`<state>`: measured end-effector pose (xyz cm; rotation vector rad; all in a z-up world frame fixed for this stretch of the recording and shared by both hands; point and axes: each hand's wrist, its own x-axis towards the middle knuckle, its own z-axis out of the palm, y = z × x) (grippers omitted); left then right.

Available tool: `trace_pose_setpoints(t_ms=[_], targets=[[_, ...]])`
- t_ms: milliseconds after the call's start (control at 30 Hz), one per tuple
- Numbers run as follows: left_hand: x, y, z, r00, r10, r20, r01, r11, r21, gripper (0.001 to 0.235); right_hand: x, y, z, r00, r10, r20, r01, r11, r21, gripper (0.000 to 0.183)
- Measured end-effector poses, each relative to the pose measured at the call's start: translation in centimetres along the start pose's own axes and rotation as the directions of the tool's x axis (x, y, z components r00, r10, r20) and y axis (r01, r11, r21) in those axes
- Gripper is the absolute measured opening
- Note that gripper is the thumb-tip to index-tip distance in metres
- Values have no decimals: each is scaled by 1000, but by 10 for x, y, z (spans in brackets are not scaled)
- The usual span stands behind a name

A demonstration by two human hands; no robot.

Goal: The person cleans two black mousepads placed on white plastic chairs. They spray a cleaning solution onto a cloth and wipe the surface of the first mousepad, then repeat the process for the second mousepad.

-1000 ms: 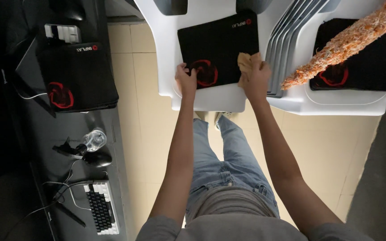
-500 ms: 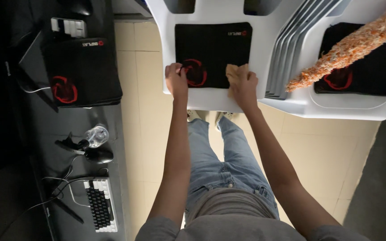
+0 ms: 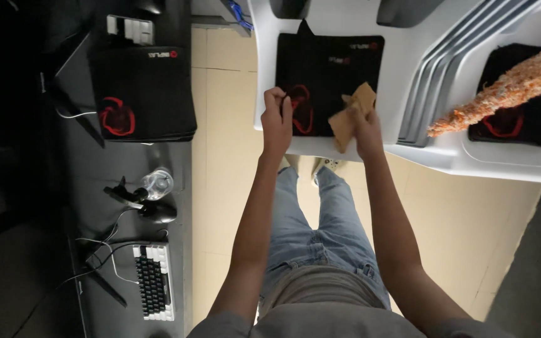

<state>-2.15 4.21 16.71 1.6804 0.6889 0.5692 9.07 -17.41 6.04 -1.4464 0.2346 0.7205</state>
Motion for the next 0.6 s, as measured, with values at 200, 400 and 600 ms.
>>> trace_pose_setpoints(t_ms=[200,400,600], targets=[[4,54,-64,998,-68,8,69,997,-42,11,-10,12,67,887,134,442,-309,884,351,50],[9,66,-134,994,-57,-94,45,991,-130,10,-38,36,167,720,204,663,-619,619,482,52],[13,56,-219,966,17,-259,-27,999,-34,10,15,151,216,479,138,867,-768,544,338,34]])
